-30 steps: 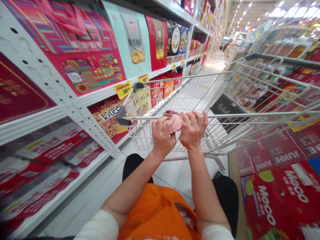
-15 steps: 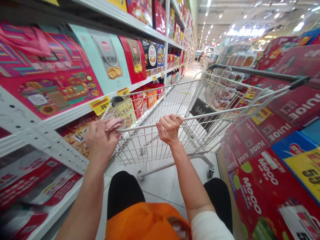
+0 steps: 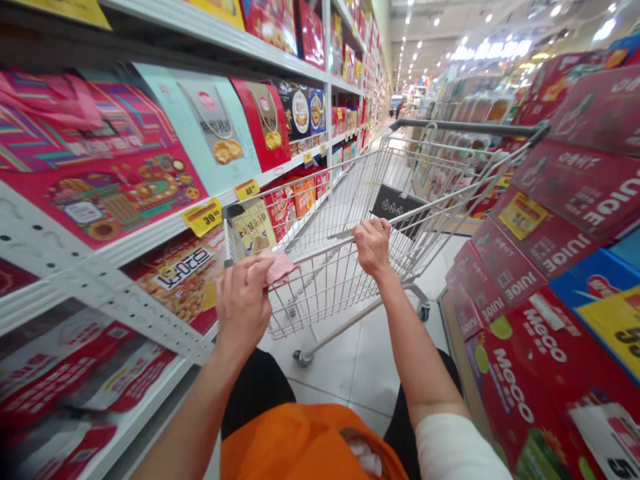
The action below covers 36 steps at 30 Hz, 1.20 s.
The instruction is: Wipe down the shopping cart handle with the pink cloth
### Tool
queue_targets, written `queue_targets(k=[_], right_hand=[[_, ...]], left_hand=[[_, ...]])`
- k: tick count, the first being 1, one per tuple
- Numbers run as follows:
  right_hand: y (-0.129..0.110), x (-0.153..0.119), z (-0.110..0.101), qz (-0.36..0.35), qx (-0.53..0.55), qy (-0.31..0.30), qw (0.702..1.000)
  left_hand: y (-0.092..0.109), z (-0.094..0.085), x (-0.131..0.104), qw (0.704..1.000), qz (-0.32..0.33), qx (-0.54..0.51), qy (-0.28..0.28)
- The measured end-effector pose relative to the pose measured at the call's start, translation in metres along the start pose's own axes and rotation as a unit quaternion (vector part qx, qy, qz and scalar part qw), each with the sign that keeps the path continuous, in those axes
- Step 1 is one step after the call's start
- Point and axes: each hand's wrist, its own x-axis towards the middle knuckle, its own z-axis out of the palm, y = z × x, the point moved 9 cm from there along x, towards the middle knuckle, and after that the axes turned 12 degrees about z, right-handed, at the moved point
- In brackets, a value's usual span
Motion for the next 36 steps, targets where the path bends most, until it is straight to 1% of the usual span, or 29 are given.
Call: queue_targets(k=[2,3,5,6,7,8,9,11,13,15,17,19,21,23,24,25,26,27,28,30,31,32,33,34,35,36], right_hand=[[0.011,0.001,-0.004,0.001,0.001,0.005,1.000],[0.018,0.002,-0.006,0.005,0.005,0.012,1.000],[0.030,0.005,-0.009,0.017,0.015,0.026,0.999],[0.036,0.006,-0.011,0.023,0.020,0.033,0.999],[0.040,0.006,-0.013,0.030,0.024,0.039,0.999],[0.043,0.005,-0.015,0.035,0.027,0.045,0.998],[0.043,0.004,-0.017,0.038,0.029,0.050,0.998],[0.033,-0.005,-0.021,0.030,0.036,0.043,0.998],[0.009,-0.019,-0.019,-0.006,0.049,0.001,0.999],[-0.022,-0.038,-0.012,-0.060,0.064,-0.051,0.995],[-0.043,-0.052,-0.012,-0.075,0.076,-0.045,0.993],[-0.049,-0.057,-0.015,-0.053,0.094,-0.012,0.994],[-0.045,-0.058,-0.016,-0.024,0.108,0.008,0.994],[-0.035,-0.057,-0.016,-0.005,0.110,0.010,0.994],[-0.030,-0.056,-0.017,0.001,0.107,0.008,0.994],[-0.024,-0.055,-0.018,0.005,0.105,0.006,0.994],[-0.019,-0.054,-0.020,0.008,0.105,0.005,0.994],[-0.015,-0.053,-0.021,0.010,0.107,0.003,0.994],[-0.011,-0.053,-0.023,0.012,0.111,0.003,0.994],[-0.005,-0.052,-0.025,0.019,0.119,0.007,0.993],[-0.003,-0.052,-0.025,0.025,0.121,0.009,0.992],[0.000,-0.052,-0.024,0.033,0.119,0.010,0.992],[0.002,-0.051,-0.023,0.044,0.117,0.012,0.992],[0.003,-0.051,-0.021,0.054,0.115,0.013,0.992],[0.005,-0.051,-0.019,0.063,0.115,0.014,0.991],[0.005,-0.051,-0.018,0.070,0.118,0.017,0.990]], left_hand=[[-0.005,-0.018,-0.008,1.000,0.009,-0.021,-0.017],[-0.008,-0.027,-0.011,0.999,0.011,-0.028,-0.016],[-0.017,-0.046,-0.018,0.999,-0.004,-0.030,0.013],[-0.022,-0.052,-0.021,0.999,-0.021,-0.028,0.033],[-0.028,-0.053,-0.023,0.998,-0.036,-0.032,0.047],[-0.032,-0.050,-0.023,0.997,-0.045,-0.044,0.053],[-0.036,-0.042,-0.022,0.995,-0.048,-0.064,0.053],[-0.043,-0.020,-0.016,0.991,-0.055,-0.110,0.048],[-0.052,0.000,-0.010,0.985,-0.079,-0.141,0.057],[-0.054,0.013,-0.005,0.979,-0.111,-0.154,0.072],[-0.042,0.017,-0.004,0.975,-0.123,-0.163,0.085],[-0.017,0.012,-0.008,0.974,-0.119,-0.165,0.105],[0.017,0.005,-0.015,0.975,-0.093,-0.162,0.124],[0.048,0.000,-0.021,0.976,-0.037,-0.166,0.138],[0.058,-0.001,-0.023,0.976,-0.006,-0.168,0.141],[0.061,0.000,-0.024,0.976,0.015,-0.164,0.141],[0.055,0.004,-0.025,0.978,0.022,-0.154,0.140],[0.041,0.008,-0.024,0.981,0.010,-0.138,0.137],[0.021,0.014,-0.023,0.984,-0.018,-0.121,0.132],[-0.026,0.026,-0.019,0.983,-0.096,-0.095,0.124],[-0.046,0.030,-0.018,0.977,-0.138,-0.097,0.127],[-0.058,0.035,-0.016,0.971,-0.168,-0.109,0.131],[-0.062,0.038,-0.015,0.964,-0.188,-0.126,0.137],[-0.055,0.041,-0.014,0.959,-0.196,-0.145,0.146],[-0.041,0.042,-0.013,0.955,-0.192,-0.164,0.157],[-0.020,0.042,-0.013,0.952,-0.180,-0.177,0.174]])
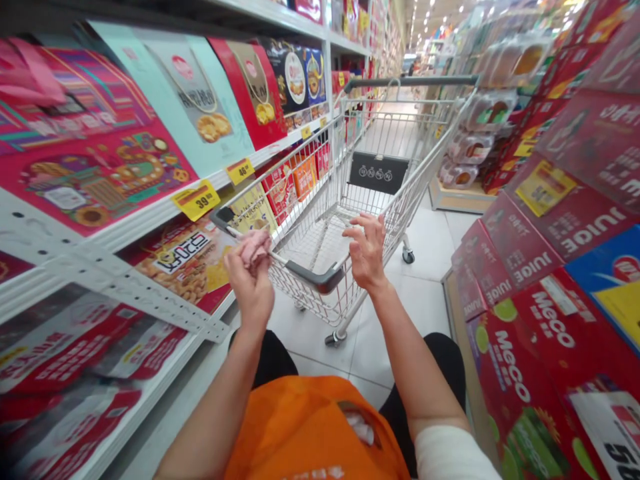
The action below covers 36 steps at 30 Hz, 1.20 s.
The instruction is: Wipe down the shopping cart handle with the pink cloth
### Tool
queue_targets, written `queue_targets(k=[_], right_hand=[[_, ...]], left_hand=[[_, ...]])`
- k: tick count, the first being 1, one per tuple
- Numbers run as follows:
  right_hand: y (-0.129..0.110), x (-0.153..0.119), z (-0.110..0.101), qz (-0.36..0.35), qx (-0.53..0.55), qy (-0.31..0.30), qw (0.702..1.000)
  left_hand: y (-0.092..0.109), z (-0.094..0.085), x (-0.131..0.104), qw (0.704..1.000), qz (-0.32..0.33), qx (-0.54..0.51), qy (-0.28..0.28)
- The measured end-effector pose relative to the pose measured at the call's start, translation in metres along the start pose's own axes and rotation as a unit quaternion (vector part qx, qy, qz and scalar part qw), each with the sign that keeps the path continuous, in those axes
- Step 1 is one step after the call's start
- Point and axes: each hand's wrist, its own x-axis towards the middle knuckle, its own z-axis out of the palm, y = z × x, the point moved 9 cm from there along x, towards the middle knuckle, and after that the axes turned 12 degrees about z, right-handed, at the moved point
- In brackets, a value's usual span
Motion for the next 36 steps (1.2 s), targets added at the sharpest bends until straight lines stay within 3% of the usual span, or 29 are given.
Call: queue_targets(k=[4,8,11,14,16,19,22,26,31,33,36], right_hand=[[0.004,-0.003,0.000,0.009,0.036,0.017,0.999],[0.010,-0.003,-0.004,0.013,0.045,0.015,0.999],[0.015,0.000,-0.005,0.021,0.034,-0.004,0.999],[0.018,0.003,-0.007,0.035,0.032,-0.007,0.999],[0.020,0.004,-0.010,0.043,0.032,-0.001,0.999],[0.023,0.007,-0.013,0.046,0.019,-0.012,0.999],[0.026,0.011,-0.015,0.033,-0.011,-0.038,0.999],[0.031,0.013,-0.017,0.015,-0.026,-0.058,0.998],[0.038,0.012,-0.022,0.023,0.003,-0.037,0.999],[0.041,0.012,-0.026,0.034,0.012,-0.026,0.999],[0.047,0.013,-0.032,0.048,0.013,-0.022,0.999]], left_hand=[[0.074,0.015,-0.051,0.995,0.068,-0.016,0.073],[0.102,0.027,-0.083,0.972,0.226,-0.011,0.060],[0.098,0.025,-0.083,0.950,0.307,-0.050,0.024],[0.095,0.021,-0.068,0.955,0.289,-0.058,0.010],[0.100,0.027,-0.067,0.957,0.288,-0.035,-0.002],[0.102,0.046,-0.090,0.942,0.333,-0.024,-0.023],[0.081,0.062,-0.122,0.938,0.339,-0.046,-0.061],[0.055,0.060,-0.134,0.946,0.311,-0.026,-0.088],[0.057,0.058,-0.126,0.958,0.276,-0.040,-0.059],[0.061,0.069,-0.141,0.948,0.302,-0.055,-0.079],[0.060,0.086,-0.182,0.920,0.362,-0.052,-0.139]])
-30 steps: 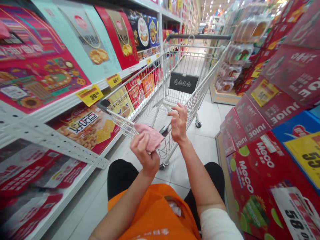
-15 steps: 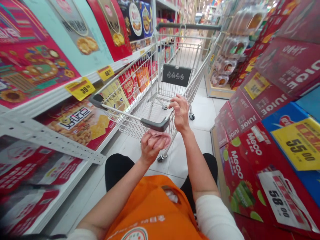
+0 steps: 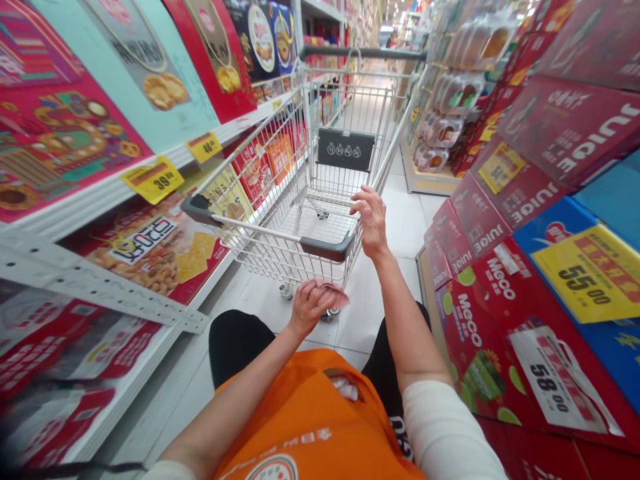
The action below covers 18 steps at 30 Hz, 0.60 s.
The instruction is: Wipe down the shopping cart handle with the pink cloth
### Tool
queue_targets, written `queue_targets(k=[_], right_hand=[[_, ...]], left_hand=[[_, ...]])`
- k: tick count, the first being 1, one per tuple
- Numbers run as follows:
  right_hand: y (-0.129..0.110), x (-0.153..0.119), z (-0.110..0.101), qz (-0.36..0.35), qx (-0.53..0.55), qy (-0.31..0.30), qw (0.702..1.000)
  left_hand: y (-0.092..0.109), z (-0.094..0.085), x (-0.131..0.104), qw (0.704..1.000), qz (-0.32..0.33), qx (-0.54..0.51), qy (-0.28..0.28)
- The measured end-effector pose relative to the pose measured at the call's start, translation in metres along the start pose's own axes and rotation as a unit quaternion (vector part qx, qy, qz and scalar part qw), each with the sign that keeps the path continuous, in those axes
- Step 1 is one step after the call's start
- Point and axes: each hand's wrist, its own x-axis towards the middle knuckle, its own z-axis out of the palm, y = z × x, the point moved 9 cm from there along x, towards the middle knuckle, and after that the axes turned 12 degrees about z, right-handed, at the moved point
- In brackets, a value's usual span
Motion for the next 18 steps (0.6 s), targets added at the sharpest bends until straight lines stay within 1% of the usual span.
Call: queue_targets(k=[1,3,5,7,9,11,13,14,16,17,18], right_hand=[[0.002,0.000,-0.002,0.004,0.003,0.000,1.000],[0.006,0.001,-0.008,0.010,0.023,0.006,1.000],[0.009,0.001,-0.014,0.017,0.066,0.021,0.997],[0.013,0.002,-0.019,0.029,0.109,0.038,0.993],[0.017,0.002,-0.021,0.047,0.128,0.048,0.989],[0.020,0.002,-0.022,0.064,0.128,0.049,0.989],[0.022,0.001,-0.023,0.075,0.118,0.032,0.990],[0.021,0.001,-0.023,0.080,0.110,0.017,0.991],[0.015,-0.001,-0.028,0.088,0.084,0.003,0.993],[0.008,-0.002,-0.035,0.089,0.064,0.016,0.994],[-0.002,-0.005,-0.045,0.086,0.039,0.046,0.994]], left_hand=[[0.004,0.007,-0.011,1.000,0.004,-0.001,-0.021],[0.003,0.015,-0.027,0.999,-0.014,-0.006,-0.052],[-0.002,0.014,-0.032,0.998,-0.035,-0.013,-0.047],[-0.010,0.008,-0.024,0.999,-0.043,-0.028,-0.007],[-0.016,0.007,-0.011,0.997,-0.052,-0.043,0.027],[-0.019,0.009,-0.003,0.996,-0.066,-0.047,0.042],[-0.014,0.012,-0.003,0.995,-0.082,-0.048,0.038],[-0.009,0.014,-0.007,0.994,-0.090,-0.059,0.026],[-0.005,0.023,-0.023,0.983,-0.150,-0.104,-0.009],[-0.002,0.026,-0.034,0.974,-0.178,-0.136,-0.016],[0.001,0.028,-0.044,0.964,-0.206,-0.165,-0.016]])
